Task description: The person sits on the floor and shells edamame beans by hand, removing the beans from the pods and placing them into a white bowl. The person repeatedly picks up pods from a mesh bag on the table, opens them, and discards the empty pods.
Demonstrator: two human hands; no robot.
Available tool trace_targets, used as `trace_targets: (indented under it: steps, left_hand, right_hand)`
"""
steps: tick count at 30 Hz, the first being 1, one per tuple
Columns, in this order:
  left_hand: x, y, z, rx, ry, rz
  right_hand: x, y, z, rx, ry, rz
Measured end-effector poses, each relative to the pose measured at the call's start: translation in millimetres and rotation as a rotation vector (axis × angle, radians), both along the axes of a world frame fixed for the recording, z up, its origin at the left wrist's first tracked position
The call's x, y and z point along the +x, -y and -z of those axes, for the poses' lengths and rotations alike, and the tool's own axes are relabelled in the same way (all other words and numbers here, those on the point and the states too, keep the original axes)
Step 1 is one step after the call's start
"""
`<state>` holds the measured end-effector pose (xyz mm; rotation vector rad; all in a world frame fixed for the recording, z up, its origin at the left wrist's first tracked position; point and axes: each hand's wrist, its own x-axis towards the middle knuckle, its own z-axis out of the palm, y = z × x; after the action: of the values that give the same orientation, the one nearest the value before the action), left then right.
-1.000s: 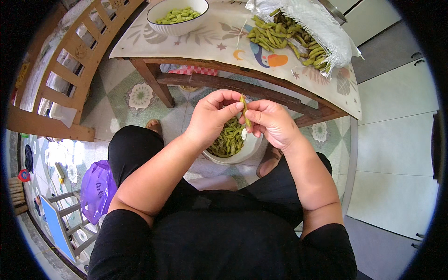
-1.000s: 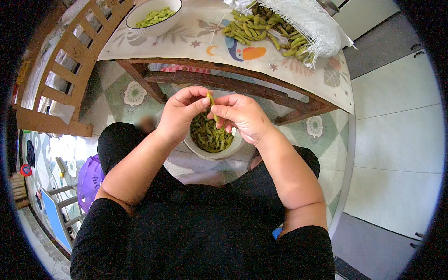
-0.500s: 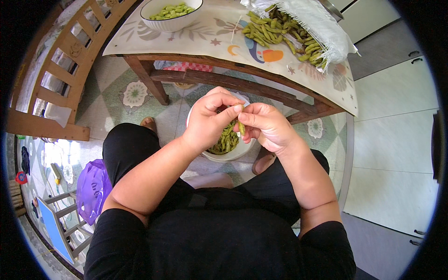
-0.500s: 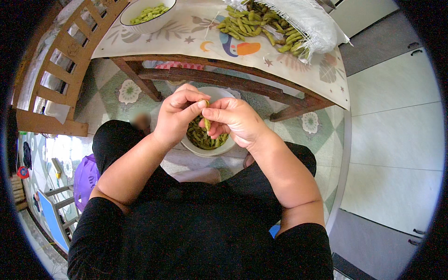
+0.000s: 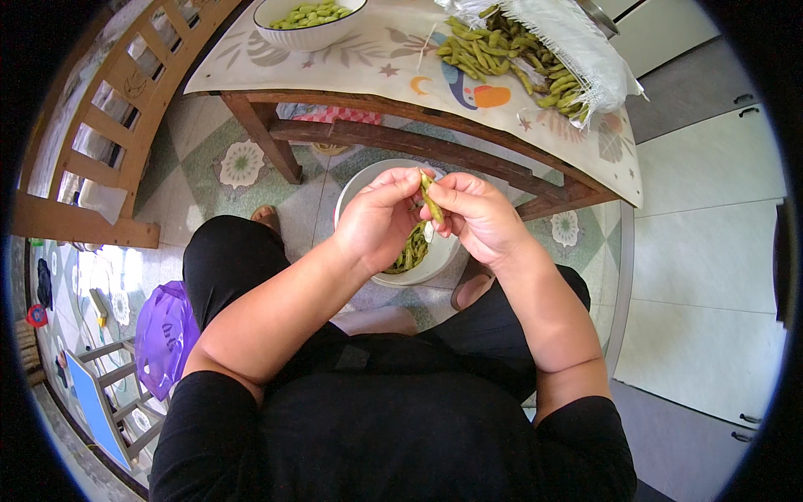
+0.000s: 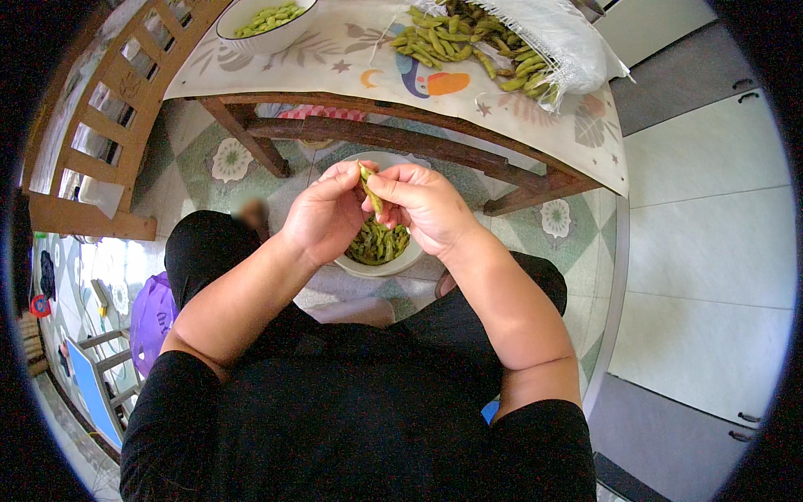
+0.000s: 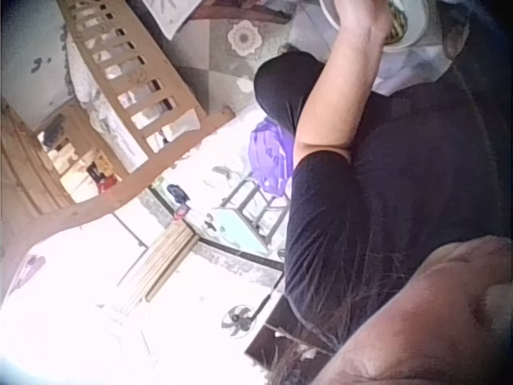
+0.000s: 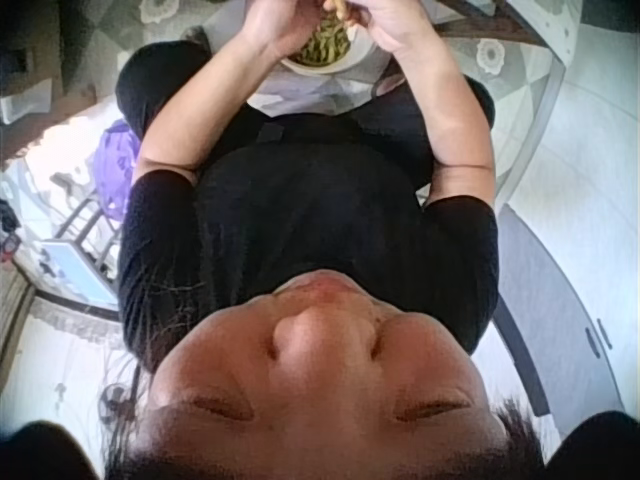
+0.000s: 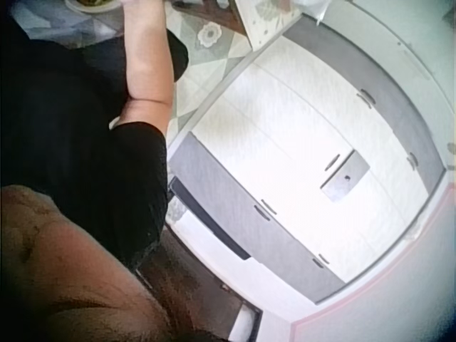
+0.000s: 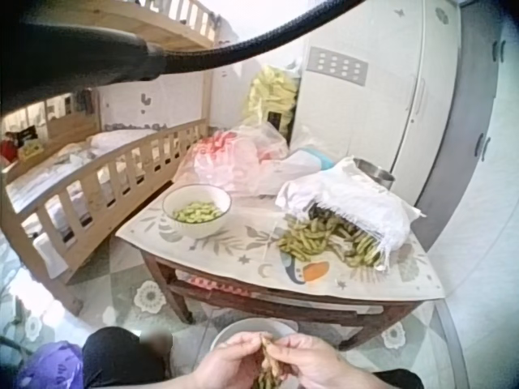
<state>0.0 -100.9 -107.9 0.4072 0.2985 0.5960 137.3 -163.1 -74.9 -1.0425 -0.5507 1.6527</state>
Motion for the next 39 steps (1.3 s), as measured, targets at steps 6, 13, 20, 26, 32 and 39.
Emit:
trace_targets:
  steps: [6, 13, 20, 26, 32, 39]
  left_hand:
    - [3.6, 0.9, 7.2, -0.019, 0.065, 0.014]
    - [5.2, 9.1, -2.3, 0.117, -0.242, -0.181]
    - [7.8, 3.0, 7.6, 0.751, -0.503, -0.295]
    - [4.8, -11.8, 14.7, 1.220, -0.635, -0.372]
    - [5.4, -5.6, 4.4, 0.559, -0.445, -0.171]
    - [5.3, -4.9, 11.4, 0.436, -0.289, -0.195]
  right_hand:
    - [-1.5, -3.6, 4.4, -0.001, 0.095, 0.048]
    - [-6.1, -4.2, 12.9, 0.051, 0.292, 0.087]
    - [-6.9, -4.1, 12.2, 0.032, 0.338, 0.081]
    - [-3.7, -2.7, 13.0, 0.007, 0.316, 0.080]
    - [-1.1, -1.8, 10.4, 0.027, 0.423, 0.068]
    - [3.4, -3.9, 12.4, 0.019, 0.395, 0.032]
